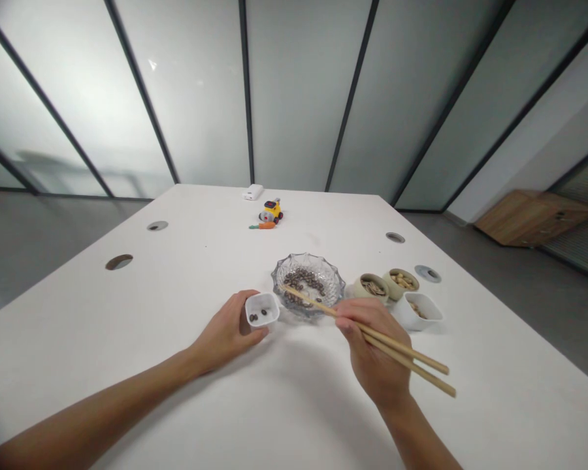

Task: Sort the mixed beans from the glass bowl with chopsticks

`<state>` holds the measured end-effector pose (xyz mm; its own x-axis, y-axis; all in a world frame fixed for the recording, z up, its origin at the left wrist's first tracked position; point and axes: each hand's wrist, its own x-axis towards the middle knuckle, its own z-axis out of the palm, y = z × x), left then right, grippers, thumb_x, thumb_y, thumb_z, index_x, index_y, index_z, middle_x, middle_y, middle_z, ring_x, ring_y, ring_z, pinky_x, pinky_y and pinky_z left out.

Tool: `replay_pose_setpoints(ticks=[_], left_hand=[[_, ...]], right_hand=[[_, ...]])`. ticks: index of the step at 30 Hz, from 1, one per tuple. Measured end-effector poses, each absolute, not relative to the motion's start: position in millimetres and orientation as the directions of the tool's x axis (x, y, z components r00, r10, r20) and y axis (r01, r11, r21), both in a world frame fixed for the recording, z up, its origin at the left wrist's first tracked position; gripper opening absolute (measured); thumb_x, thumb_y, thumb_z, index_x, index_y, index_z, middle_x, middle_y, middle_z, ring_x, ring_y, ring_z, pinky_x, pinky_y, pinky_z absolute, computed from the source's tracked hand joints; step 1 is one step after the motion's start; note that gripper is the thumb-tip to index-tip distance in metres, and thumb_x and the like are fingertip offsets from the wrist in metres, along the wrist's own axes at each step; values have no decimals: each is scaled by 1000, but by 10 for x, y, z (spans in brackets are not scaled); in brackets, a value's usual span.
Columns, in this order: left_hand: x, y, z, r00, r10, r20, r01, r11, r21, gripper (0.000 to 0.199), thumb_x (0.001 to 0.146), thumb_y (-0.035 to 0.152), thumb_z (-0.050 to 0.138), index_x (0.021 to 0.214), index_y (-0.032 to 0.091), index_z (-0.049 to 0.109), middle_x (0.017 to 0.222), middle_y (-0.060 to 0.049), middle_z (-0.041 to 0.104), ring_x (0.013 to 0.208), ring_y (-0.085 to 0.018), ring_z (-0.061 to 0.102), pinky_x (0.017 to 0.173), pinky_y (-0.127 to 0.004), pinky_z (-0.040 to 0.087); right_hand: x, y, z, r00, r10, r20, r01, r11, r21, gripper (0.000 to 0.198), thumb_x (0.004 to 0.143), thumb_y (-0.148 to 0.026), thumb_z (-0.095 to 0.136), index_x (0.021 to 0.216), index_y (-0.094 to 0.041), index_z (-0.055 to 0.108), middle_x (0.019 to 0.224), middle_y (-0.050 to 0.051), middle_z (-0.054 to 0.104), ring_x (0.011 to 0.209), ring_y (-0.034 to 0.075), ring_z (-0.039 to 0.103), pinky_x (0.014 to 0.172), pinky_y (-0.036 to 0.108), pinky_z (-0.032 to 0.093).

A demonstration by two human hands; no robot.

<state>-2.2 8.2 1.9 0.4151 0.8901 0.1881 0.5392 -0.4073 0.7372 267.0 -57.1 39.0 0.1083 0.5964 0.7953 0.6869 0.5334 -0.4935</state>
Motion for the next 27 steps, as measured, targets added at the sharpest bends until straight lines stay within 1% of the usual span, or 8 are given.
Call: replay_pose_setpoints(ticks=[3, 5, 13, 20, 27], left_hand=[[-17, 80, 33, 417, 892, 175, 548, -400, 735, 49, 81, 33, 76, 125, 24, 57, 122, -8, 67, 111, -29, 65, 98, -46, 52], [-16, 81, 34, 419, 890, 178, 547, -405, 733, 48, 82, 33, 76, 125, 24, 57, 122, -8, 67, 111, -29, 65, 98, -46, 52], [-33, 90, 7, 442, 874, 201, 532, -436, 726, 49, 82, 31, 75, 126, 23, 55, 123, -9, 66, 113, -29, 63, 101, -47, 51], [-20, 82, 47, 436, 883, 172, 549, -412, 727, 47, 82, 34, 75, 125, 24, 57, 123, -9, 67, 112, -30, 64, 100, -49, 51], [-15, 88, 25, 435, 880, 190, 541, -425, 726, 48, 82, 34, 75, 125, 25, 57, 123, -9, 67, 112, -30, 64, 100, -48, 51]], right_hand=[[2787, -429, 318, 77, 576, 814, 799, 452, -396, 23, 98, -41, 64, 83, -25, 71, 79, 3, 74, 76, 22, 70, 73, 38, 56], [2859, -334, 255, 65, 590, 805, 817, 432, -383, 28, 99, -45, 62, 82, -24, 70, 78, 3, 73, 74, 21, 68, 71, 37, 54], [2939, -177, 84, 90, 639, 764, 782, 429, -451, 30, 98, -47, 63, 80, -23, 68, 77, 2, 69, 73, 20, 64, 67, 34, 49], [2958, -161, 71, 103, 663, 741, 757, 431, -491, 32, 98, -49, 63, 80, -23, 67, 79, 3, 70, 76, 21, 65, 68, 35, 50], [2966, -126, 67, 126, 685, 717, 739, 417, -529, 33, 97, -51, 63, 79, -24, 68, 77, 3, 70, 71, 20, 64, 64, 34, 50]])
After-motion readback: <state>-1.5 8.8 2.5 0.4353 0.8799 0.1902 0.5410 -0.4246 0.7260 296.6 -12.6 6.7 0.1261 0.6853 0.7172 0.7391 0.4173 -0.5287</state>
